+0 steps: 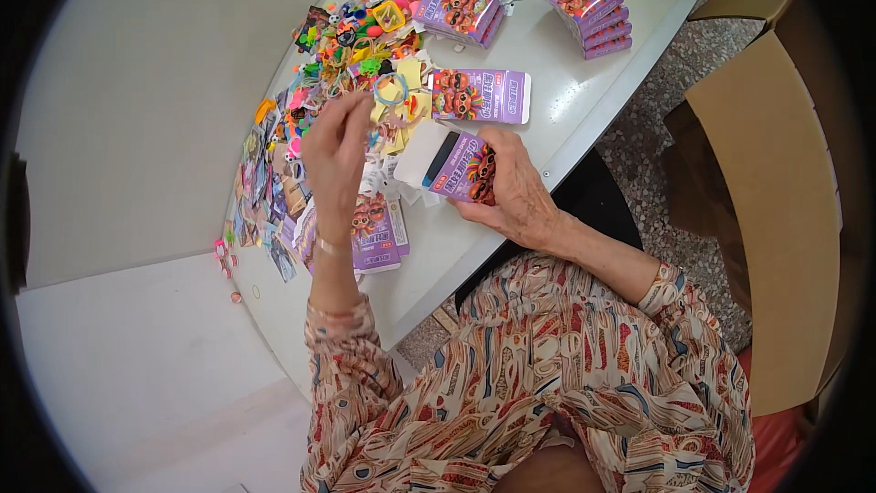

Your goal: Sorting colorful decorative cards and placing them into small purple packaging boxes.

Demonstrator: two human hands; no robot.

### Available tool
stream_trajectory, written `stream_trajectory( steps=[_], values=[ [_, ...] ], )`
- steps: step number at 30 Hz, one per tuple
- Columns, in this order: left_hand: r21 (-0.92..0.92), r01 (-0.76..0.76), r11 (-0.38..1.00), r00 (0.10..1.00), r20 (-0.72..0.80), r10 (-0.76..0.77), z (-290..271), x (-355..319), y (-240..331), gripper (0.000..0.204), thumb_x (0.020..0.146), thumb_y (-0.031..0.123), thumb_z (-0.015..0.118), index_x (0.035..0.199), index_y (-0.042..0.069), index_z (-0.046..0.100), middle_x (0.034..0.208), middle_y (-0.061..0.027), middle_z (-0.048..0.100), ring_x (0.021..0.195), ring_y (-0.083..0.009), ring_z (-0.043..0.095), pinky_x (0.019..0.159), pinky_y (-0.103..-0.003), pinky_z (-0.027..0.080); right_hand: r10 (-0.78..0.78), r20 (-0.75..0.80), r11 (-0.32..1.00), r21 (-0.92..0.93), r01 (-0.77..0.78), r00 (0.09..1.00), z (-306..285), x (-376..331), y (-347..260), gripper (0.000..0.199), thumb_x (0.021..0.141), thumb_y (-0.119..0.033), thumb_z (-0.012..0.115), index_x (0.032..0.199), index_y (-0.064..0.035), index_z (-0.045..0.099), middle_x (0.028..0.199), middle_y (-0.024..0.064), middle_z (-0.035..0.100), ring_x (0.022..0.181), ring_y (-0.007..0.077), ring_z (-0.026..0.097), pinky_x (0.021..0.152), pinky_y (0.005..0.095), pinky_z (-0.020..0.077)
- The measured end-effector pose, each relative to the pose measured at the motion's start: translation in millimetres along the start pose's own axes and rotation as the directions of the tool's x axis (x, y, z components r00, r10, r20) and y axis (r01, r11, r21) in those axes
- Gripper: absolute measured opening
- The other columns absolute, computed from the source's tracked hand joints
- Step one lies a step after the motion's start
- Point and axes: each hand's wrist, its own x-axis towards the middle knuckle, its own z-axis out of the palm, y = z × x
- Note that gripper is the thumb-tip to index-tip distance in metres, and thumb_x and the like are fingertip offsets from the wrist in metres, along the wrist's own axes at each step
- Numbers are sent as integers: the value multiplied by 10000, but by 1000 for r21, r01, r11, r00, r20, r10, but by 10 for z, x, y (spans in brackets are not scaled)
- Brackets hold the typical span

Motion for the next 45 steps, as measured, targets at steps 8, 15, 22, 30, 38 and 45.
stream_trajectory(
  steps=[8,15,22,30,38,45],
  values=[
    [452,-256,855,966,157,206,363,500,-890,248,793,227,708,940,26,703,1008,-136,648,995,-314,583,913,-442,406,23,3,1000,-11,-23,1000,45,43,-35,825,693,-134,824,1322,10,310,1201,212,456,1104,352,521,947,402,438],
    [172,-159,972,987,60,151,150,519,-880,136,827,112,666,921,14,660,931,-110,645,858,-238,630,743,-348,499,5,1,1000,-22,-5,1000,28,68,-52,848,698,-151,821,1338,22,294,1206,220,450,1103,364,513,953,410,430],
    [-478,149,865,988,37,-150,-249,192,41,94,953,60,568,1005,-19,574,827,-70,668,720,-118,658,682,-242,534,76,-8,997,8,-76,997,23,95,-70,853,697,-190,821,1338,21,298,1197,223,463,1085,369,527,935,419,443],
    [-375,60,925,998,-3,-66,85,-263,240,67,924,-3,582,990,-10,576,835,-85,676,719,-144,675,663,-238,523,120,-2,993,-14,-120,993,-11,116,-117,838,688,-187,823,1330,14,324,1169,214,486,1057,352,550,905,404,463],
    [349,-404,845,912,79,403,257,-435,242,209,720,-34,683,920,5,633,1155,-140,546,1008,-311,531,849,-373,444,106,-8,994,15,-106,994,-26,109,-128,824,682,-163,817,1332,6,339,1198,203,486,1067,345,550,907,399,461],
    [105,-306,946,920,290,265,53,-371,140,164,874,26,619,1030,18,668,1231,-131,573,1127,-267,535,1005,-343,371,65,-44,996,-51,-67,997,-40,68,-112,832,663,-195,832,1317,2,357,1180,203,507,1040,369,548,881,429,462]
  ],
)
